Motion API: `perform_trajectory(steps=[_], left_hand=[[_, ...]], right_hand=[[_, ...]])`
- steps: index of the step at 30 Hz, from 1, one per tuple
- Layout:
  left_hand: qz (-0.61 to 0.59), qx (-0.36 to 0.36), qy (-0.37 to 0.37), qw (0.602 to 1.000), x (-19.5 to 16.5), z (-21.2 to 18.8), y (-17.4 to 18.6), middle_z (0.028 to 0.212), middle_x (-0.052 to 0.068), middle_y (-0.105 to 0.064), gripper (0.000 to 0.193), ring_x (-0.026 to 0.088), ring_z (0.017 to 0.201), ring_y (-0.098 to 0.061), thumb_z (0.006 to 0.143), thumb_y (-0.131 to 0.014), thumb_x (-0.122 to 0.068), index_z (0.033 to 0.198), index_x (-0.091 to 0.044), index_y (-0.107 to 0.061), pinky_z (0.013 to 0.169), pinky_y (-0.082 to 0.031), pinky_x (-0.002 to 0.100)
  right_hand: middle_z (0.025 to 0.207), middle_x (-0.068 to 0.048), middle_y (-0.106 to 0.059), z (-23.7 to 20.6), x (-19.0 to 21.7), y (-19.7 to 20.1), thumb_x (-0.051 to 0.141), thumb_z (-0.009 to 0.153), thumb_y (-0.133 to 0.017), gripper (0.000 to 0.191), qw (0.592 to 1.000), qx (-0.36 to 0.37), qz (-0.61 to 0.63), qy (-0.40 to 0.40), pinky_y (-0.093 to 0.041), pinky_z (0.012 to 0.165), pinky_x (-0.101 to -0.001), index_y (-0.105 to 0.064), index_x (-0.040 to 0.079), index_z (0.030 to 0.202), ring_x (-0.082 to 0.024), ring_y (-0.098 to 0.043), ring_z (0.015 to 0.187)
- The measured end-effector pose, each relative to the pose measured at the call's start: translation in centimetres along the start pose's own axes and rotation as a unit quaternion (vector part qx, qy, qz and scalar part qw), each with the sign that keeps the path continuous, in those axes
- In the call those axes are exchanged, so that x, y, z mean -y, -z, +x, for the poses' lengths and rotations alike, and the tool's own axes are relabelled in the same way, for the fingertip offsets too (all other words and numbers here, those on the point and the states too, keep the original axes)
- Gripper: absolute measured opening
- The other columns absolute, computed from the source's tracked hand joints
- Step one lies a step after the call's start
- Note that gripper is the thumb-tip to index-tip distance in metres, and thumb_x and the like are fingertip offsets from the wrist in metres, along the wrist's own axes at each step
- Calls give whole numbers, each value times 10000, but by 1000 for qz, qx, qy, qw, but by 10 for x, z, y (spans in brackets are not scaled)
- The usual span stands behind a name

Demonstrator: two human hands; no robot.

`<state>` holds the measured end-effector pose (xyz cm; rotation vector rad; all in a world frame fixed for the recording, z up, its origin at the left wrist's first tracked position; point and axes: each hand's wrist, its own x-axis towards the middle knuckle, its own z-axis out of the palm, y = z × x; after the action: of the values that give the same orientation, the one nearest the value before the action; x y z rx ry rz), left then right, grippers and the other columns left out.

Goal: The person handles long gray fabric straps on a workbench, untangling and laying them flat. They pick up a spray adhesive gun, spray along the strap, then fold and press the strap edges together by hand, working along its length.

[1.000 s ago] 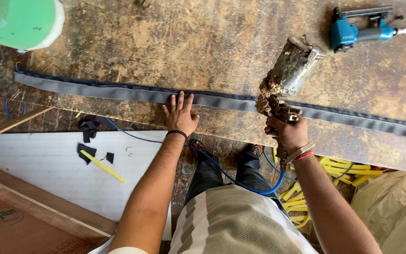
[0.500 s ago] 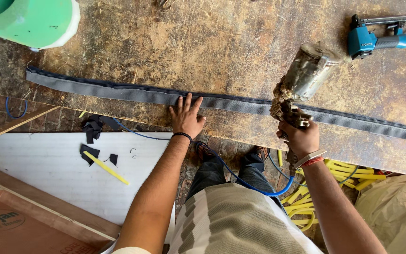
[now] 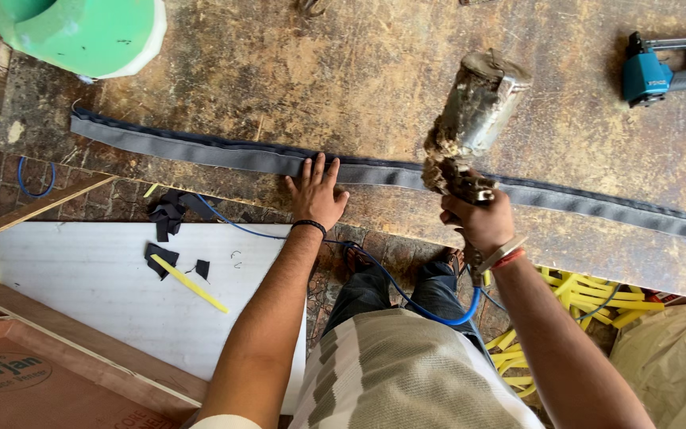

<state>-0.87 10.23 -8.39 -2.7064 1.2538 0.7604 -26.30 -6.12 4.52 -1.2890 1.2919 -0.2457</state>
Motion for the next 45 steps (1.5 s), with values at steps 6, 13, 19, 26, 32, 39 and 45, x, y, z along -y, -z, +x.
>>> perform_trajectory(steps=[6, 13, 19, 26, 32, 39, 45], left_hand=[[-18, 2, -21, 1000, 15, 0, 3, 1731, -41, -46, 814, 224, 1582, -76, 972, -569, -558, 1636, -344, -149, 1214, -37, 709], [-36, 30, -18, 999, 17, 5, 3, 1732, -48, -35, 820, 216, 1588, -66, 972, -585, -527, 1631, -341, -133, 1211, -55, 706], [-30, -4, 0, 1000, 23, 3, -1, 1735, -6, -51, 845, 246, 1589, -86, 958, -624, -500, 1636, -320, -153, 1219, -71, 694], [-38, 3, 101, 994, 47, -5, 13, 1727, 97, -27, 850, 344, 1576, -77, 935, -653, -486, 1626, -382, -171, 1225, -103, 650], [-48, -47, 99, 993, 59, -6, 9, 1711, 127, -98, 779, 348, 1568, -124, 966, -629, -404, 1625, -315, -222, 1231, -136, 623], [-38, -98, 41, 994, 102, 5, 14, 1712, 114, -195, 597, 337, 1581, -182, 1020, -578, -354, 1580, -311, -377, 1256, -154, 592], [-4, -65, -48, 997, 139, 14, 34, 1683, 98, -184, 573, 341, 1542, -176, 1016, -539, -419, 1565, -370, -384, 1219, -105, 640]], right_hand=[[1114, -140, -747, -11, 6, 6, 69, 881, -746, 562, 991, -68, -113, 7, -633, 651, -315, -577, 57, 1416, -173, -745, 787], [1086, -185, -751, -1, 7, -6, 35, 879, -753, 572, 1000, -7, 5, 2, -638, 662, -331, -578, -23, 1419, -198, -747, 769], [1055, -138, -756, 6, 12, -9, 3, 847, -745, 658, 1000, -11, -3, 9, -635, 653, -331, -494, 61, 1452, -207, -744, 750], [967, -188, -738, 26, 23, -35, -17, 870, -732, 371, 992, 99, 74, 7, -646, 651, -345, -626, -96, 1217, -240, -748, 739], [976, -165, -759, 23, 28, -52, 15, 872, -746, 361, 992, 122, 7, 18, -646, 649, -339, -638, -77, 1205, -220, -756, 744], [966, -153, -757, 11, 20, -58, 5, 870, -752, 378, 997, 70, 19, 27, -640, 667, -325, -651, -81, 1224, -212, -750, 759], [949, -161, -736, 3, 13, -131, -16, 881, -752, 315, 986, 95, 130, 35, -635, 654, -349, -635, -128, 1152, -229, -743, 755]])
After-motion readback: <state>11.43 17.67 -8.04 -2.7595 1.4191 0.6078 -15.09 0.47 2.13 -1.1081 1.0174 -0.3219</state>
